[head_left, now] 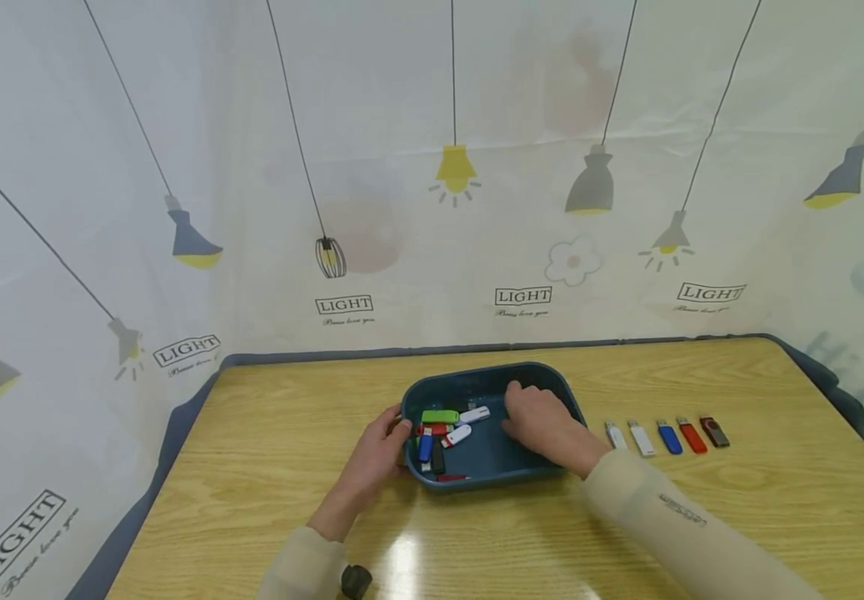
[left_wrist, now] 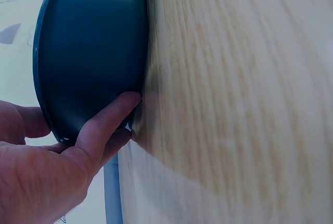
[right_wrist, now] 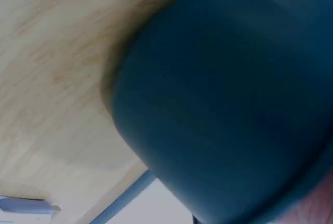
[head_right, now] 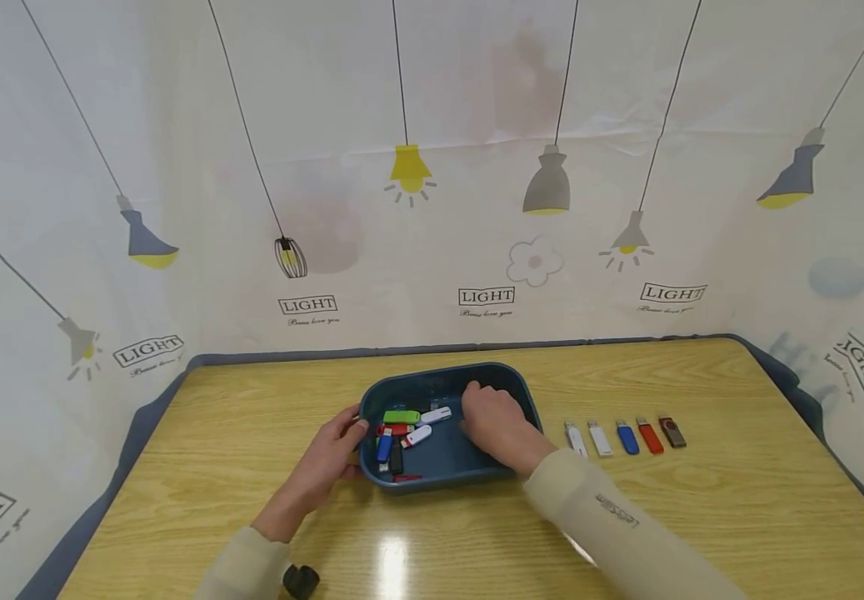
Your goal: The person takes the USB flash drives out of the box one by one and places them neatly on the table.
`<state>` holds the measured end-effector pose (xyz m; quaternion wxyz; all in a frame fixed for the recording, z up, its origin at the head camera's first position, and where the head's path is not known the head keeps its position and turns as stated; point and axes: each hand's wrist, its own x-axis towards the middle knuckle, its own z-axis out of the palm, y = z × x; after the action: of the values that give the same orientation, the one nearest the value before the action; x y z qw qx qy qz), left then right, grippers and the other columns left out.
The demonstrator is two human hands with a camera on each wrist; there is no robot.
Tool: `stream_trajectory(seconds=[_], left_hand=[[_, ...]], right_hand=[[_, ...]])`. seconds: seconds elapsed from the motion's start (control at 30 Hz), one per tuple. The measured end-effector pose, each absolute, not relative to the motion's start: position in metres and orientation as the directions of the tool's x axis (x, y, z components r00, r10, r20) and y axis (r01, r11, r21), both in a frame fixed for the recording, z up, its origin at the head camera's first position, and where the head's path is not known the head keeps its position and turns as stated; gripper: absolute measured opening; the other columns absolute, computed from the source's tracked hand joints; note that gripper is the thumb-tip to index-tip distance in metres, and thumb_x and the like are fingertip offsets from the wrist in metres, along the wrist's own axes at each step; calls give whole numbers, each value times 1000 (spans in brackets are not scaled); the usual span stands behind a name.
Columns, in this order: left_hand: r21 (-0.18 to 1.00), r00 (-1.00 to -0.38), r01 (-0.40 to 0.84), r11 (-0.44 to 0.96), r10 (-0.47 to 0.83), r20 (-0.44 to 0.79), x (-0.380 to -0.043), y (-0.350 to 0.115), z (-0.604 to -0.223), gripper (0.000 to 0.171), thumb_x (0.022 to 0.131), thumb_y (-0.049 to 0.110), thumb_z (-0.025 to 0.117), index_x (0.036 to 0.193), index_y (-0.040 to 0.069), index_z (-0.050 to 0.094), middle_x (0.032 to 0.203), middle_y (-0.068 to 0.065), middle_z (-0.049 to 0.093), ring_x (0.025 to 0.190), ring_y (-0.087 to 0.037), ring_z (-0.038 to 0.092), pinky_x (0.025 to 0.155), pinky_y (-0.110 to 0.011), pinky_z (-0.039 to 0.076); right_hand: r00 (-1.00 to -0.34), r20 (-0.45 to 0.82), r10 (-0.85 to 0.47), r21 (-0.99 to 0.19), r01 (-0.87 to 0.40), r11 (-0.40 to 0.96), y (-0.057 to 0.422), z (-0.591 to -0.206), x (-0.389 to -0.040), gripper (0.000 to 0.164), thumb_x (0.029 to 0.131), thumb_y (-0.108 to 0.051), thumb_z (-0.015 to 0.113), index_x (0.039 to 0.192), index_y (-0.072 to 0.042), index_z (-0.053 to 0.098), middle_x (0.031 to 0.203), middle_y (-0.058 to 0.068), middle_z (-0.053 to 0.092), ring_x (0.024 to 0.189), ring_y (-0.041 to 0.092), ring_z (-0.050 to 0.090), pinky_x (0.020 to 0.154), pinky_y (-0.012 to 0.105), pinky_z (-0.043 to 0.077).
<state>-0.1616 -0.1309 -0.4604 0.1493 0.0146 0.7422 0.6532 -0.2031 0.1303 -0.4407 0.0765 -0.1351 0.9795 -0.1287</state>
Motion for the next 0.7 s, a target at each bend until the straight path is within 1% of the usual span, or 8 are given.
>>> stream_trajectory(seconds=[0.07,0.17,0.23,0.3,0.37,0.4,0.53,0.7], left_hand=[[974,-954,-173,144,221,-202,-161,-131,-460,50,113,18,39,158,-2,32,154,-30,42,122,-41,57,84,-50,61],[975,-955,-172,143,220,-201,-161,-131,-460,50,113,18,39,158,-2,32,153,-30,43,121,-40,58,84,-49,61],[975,-955,-174,136,220,-201,-161,-131,-460,50,113,18,38,158,-2,32,152,-30,44,120,-40,59,84,-50,61],[974,-954,-178,139,217,-205,-162,-131,-461,50,113,18,38,158,-1,32,152,-29,44,121,-39,58,85,-50,61],[973,-954,-181,145,215,-210,-162,-131,-461,50,113,18,38,159,-1,32,152,-29,44,123,-41,57,86,-52,60],[971,-953,-184,152,213,-214,-162,-131,-461,50,113,19,38,159,-1,32,152,-29,44,124,-41,56,87,-52,60],[965,-953,-190,183,203,-226,-162,-131,-461,51,113,20,39,159,-1,32,149,-28,48,122,-39,58,87,-50,60],[969,-949,-194,156,221,-225,-164,-132,-462,50,113,20,39,159,1,34,140,-27,58,111,-34,67,84,-45,62]], right_hand=[[-940,-101,-327,-275,-289,917,134,-436,-203,23,98,-17,72,102,2,60,69,9,58,57,22,57,53,37,49],[-875,-38,-483,-220,-464,858,142,-430,-205,14,97,-11,73,105,-2,66,83,8,64,71,23,62,63,38,54],[-794,-4,-607,-153,-600,785,147,-429,-205,19,94,-7,75,112,-4,70,100,10,68,87,26,66,75,40,58],[-710,-1,-704,-100,-701,706,152,-431,-206,25,94,-5,75,118,-7,73,116,11,68,105,28,66,88,43,58],[-662,-26,-749,-79,-746,661,155,-433,-207,27,94,-5,75,121,-9,74,127,10,67,116,30,63,95,45,56],[-651,-42,-758,-74,-754,653,156,-434,-208,28,95,-6,74,123,-10,74,129,9,66,119,29,63,97,45,55],[-656,-85,-750,-55,-749,661,157,-438,-209,27,97,-6,71,123,-12,74,124,6,68,115,26,64,97,44,55],[-687,-84,-722,-4,-724,690,158,-440,-210,18,93,-11,77,112,-14,76,106,3,70,96,23,65,84,41,57]])
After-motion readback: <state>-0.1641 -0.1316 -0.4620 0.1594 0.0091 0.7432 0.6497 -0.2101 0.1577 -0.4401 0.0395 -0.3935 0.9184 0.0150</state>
